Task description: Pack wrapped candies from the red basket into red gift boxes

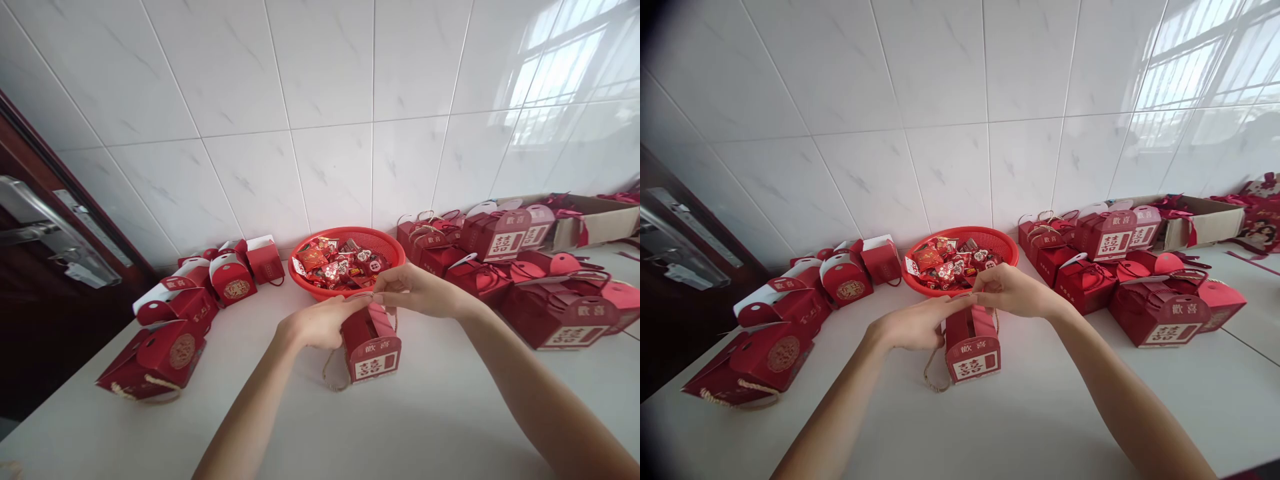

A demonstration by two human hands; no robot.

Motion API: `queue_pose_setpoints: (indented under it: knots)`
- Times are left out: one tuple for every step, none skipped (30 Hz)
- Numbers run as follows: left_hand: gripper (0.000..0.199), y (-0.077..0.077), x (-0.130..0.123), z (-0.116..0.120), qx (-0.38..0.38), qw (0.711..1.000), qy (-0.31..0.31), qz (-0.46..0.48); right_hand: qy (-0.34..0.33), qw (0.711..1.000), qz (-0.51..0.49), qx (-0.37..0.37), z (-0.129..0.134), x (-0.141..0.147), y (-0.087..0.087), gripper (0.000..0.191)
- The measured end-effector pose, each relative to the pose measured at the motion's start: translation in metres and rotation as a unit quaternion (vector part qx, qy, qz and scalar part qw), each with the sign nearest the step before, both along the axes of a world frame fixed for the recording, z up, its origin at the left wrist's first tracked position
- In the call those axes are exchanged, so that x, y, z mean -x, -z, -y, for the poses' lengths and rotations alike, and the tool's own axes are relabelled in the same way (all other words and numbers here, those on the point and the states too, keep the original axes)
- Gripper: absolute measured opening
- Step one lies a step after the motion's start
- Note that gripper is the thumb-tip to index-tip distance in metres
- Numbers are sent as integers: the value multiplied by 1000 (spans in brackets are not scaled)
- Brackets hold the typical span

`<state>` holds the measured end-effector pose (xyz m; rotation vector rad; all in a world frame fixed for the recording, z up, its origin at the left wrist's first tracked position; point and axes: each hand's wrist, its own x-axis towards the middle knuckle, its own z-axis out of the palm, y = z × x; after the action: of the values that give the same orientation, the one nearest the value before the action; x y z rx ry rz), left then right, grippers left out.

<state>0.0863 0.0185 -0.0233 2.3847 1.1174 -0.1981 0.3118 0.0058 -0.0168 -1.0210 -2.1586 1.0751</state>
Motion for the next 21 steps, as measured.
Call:
queue_pose_setpoints:
  knots:
    - [103, -1, -1, 0, -4, 1000, 1, 0, 5, 1000, 5, -4, 0, -1, -1, 35]
    - [102, -2, -1, 1, -7, 1000, 1, 4, 12, 1000, 8, -6, 0, -1, -1, 34]
    - [100, -4, -1, 2, -10, 1000, -1, 12, 20, 1000, 10, -7, 1, -2, -2, 33]
    - [97, -6, 0, 3, -13, 1000, -7, 25, 28, 1000, 9, -6, 1, -3, -3, 32]
    - [94, -8, 0, 5, -16, 999, -18, 42, 37, 999, 6, -5, 2, -3, -4, 31]
    - [91, -10, 1, 6, -23, 997, -34, 63, 47, 999, 0, -4, 2, -4, -5, 31]
    - [88, -12, 2, 8, -33, 994, -54, 86, 58, 998, -6, -4, 2, -4, -6, 31]
    - [84, -13, 3, 9, -46, 990, -74, 110, 69, 997, -14, -7, 1, -4, -6, 31]
    - [80, -14, 3, 10, -61, 985, -93, 133, 79, 997, -22, -10, 1, -4, -6, 30]
    - [77, -13, 3, 11, -75, 979, -110, 153, 87, 996, -31, -12, 1, -4, -5, 29]
    - [74, -13, 3, 11, -87, 973, -127, 171, 93, 995, -39, -13, 1, -5, -5, 28]
    - [72, -12, 2, 10, -93, 966, -145, 190, 97, 994, -47, -13, 1, -5, -5, 28]
    - [70, -11, 2, 9, -93, 958, -167, 212, 99, 994, -53, -13, 1, -5, -5, 27]
    - [68, -10, 2, 7, -87, 949, -191, 237, 100, 993, -58, -12, 2, -5, -6, 27]
    - [66, -9, 2, 5, -76, 938, -215, 262, 101, 993, -63, -11, 3, -5, -7, 26]
    - [65, -9, 3, 3, -60, 927, -235, 287, 103, 992, -67, -13, 5, -5, -9, 25]
    - [63, -10, 4, 2, -42, 917, -250, 309, 107, 992, -71, -15, 6, -5, -10, 24]
    - [62, -11, 6, 1, -21, 908, -259, 328, 112, 991, -75, -18, 7, -5, -12, 22]
    - [62, -14, 8, 0, 2, 900, -263, 349, 118, 990, -79, -19, 8, -4, -13, 21]
    - [61, -17, 9, 0, 26, 890, -262, 372, 124, 988, -85, -19, 8, -4, -14, 20]
    - [59, -20, 11, 1, 49, 878, -256, 401, 127, 987, -92, -16, 9, -4, -14, 21]
